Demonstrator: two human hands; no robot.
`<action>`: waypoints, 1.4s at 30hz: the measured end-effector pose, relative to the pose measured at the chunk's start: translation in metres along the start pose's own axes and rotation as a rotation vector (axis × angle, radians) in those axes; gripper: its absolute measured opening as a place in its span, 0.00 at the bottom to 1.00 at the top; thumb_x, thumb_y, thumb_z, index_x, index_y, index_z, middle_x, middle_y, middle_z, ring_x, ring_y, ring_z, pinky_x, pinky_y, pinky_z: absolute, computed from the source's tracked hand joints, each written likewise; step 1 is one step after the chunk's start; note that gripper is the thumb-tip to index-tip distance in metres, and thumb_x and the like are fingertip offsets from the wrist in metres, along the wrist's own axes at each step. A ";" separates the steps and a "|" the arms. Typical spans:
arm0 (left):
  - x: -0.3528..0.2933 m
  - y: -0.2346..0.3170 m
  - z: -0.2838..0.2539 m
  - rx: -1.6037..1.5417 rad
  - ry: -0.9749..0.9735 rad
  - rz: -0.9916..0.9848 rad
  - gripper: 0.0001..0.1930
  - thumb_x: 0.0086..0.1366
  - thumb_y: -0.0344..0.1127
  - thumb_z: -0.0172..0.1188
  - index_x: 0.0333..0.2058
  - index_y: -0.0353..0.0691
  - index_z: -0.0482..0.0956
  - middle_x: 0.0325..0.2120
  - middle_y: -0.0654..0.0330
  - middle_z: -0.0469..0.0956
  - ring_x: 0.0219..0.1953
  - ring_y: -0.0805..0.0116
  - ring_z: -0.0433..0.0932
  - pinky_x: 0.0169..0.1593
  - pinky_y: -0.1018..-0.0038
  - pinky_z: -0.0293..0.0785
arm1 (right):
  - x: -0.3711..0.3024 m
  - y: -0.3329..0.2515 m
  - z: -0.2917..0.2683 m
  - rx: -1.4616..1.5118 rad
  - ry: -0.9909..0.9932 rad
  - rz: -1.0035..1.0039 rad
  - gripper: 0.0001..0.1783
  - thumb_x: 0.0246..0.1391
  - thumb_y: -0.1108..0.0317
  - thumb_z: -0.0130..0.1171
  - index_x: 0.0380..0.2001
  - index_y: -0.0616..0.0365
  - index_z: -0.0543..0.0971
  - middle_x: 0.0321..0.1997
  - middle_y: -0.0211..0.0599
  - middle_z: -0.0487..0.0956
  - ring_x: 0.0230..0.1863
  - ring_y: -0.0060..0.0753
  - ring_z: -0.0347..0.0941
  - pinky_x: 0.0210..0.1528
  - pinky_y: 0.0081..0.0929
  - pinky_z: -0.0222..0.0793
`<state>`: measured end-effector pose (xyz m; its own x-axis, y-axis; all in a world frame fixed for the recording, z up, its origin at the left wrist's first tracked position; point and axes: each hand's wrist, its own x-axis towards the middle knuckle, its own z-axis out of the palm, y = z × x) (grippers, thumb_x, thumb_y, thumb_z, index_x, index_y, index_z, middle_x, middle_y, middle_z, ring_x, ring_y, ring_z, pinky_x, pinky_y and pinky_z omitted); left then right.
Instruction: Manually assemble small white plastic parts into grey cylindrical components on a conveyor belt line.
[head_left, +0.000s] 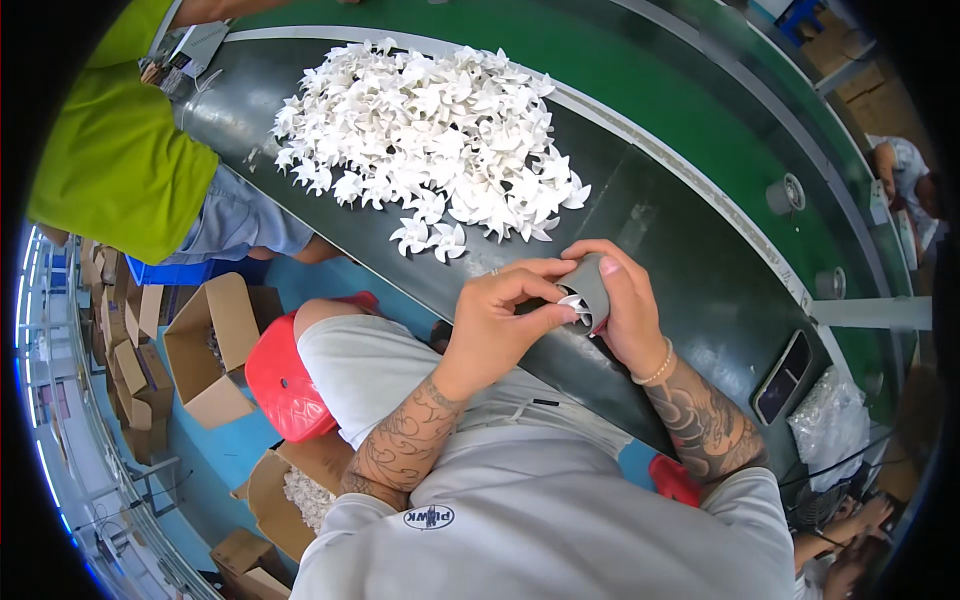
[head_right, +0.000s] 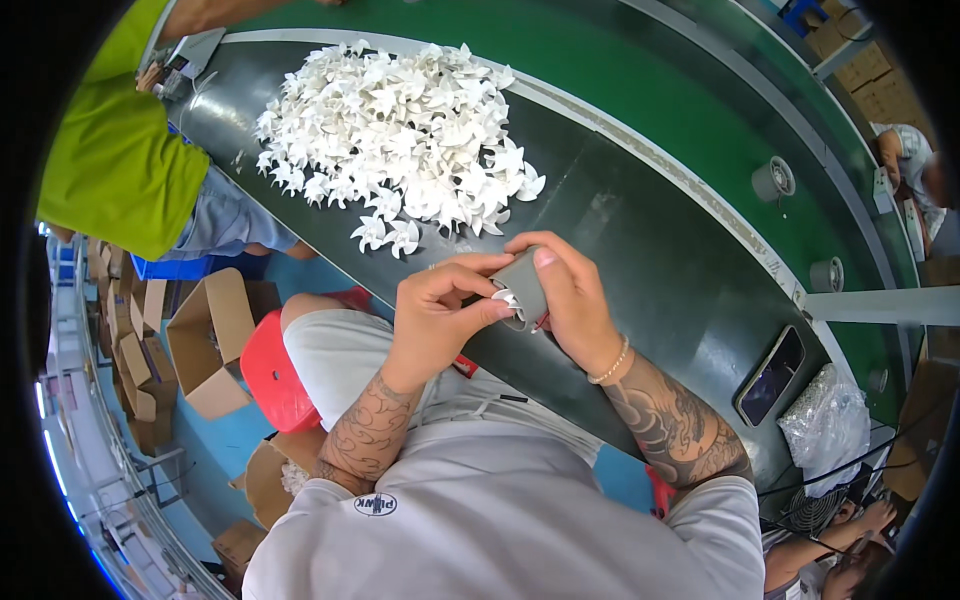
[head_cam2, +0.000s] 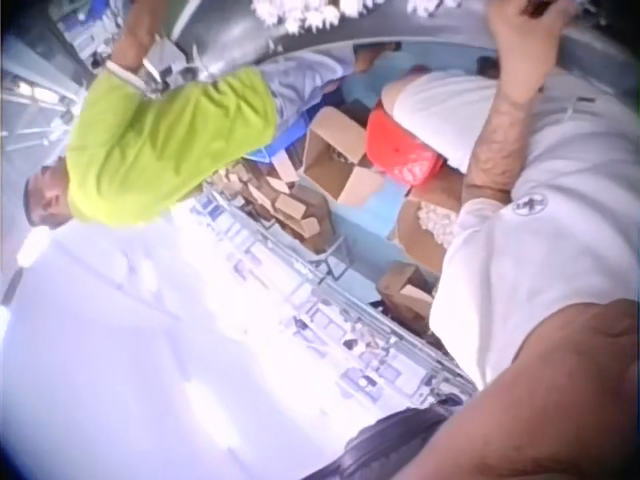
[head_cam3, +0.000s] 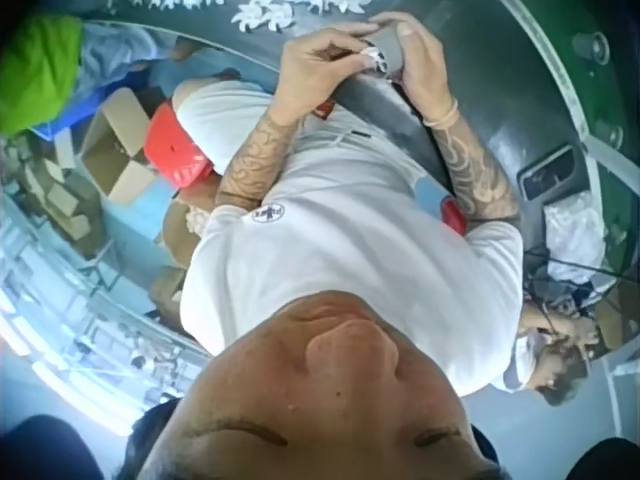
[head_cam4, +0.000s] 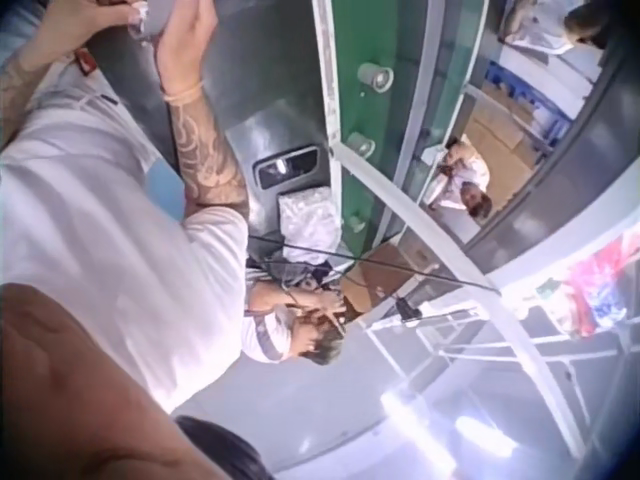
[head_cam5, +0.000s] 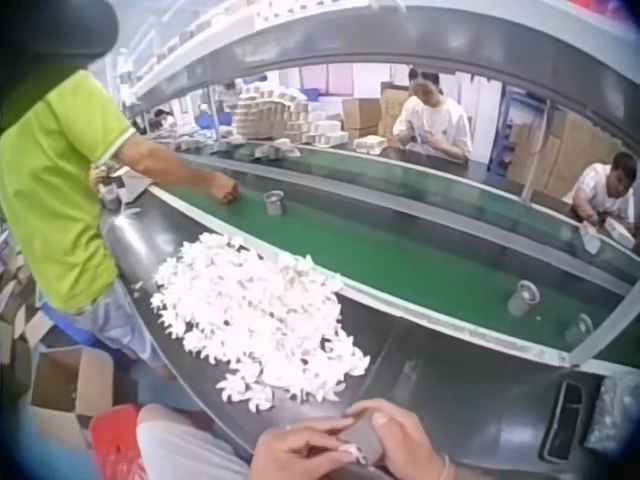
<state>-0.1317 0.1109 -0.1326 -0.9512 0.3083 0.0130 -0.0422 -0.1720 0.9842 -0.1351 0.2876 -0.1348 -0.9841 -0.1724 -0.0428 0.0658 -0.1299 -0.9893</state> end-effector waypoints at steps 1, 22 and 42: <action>0.001 -0.001 0.001 0.000 0.000 -0.003 0.08 0.54 0.16 0.65 0.33 0.28 0.76 0.49 0.46 0.76 0.46 0.66 0.79 0.49 0.71 0.78 | 0.000 0.000 0.000 0.019 0.000 0.005 0.22 0.67 0.58 0.38 0.44 0.65 0.75 0.36 0.34 0.77 0.33 0.19 0.70 0.35 0.18 0.68; 0.003 -0.011 -0.018 0.554 -0.035 0.298 0.16 0.58 0.33 0.70 0.29 0.37 0.68 0.21 0.58 0.75 0.20 0.73 0.76 0.24 0.78 0.71 | -0.016 -0.026 -0.069 -1.003 0.560 -0.230 0.22 0.54 0.65 0.63 0.52 0.58 0.73 0.39 0.35 0.74 0.42 0.31 0.74 0.44 0.29 0.71; 0.008 -0.005 -0.004 1.164 0.293 0.283 0.32 0.55 0.36 0.65 0.59 0.39 0.68 0.48 0.48 0.67 0.44 0.51 0.71 0.34 0.66 0.76 | 0.232 -0.035 -0.141 -1.005 0.685 -0.696 0.47 0.50 0.71 0.59 0.71 0.56 0.49 0.67 0.57 0.64 0.68 0.48 0.62 0.63 0.40 0.61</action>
<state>-0.1405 0.1105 -0.1384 -0.9214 0.1484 0.3592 0.3313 0.7832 0.5262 -0.3888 0.3898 -0.1302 -0.6689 0.1806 0.7211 -0.3203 0.8053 -0.4988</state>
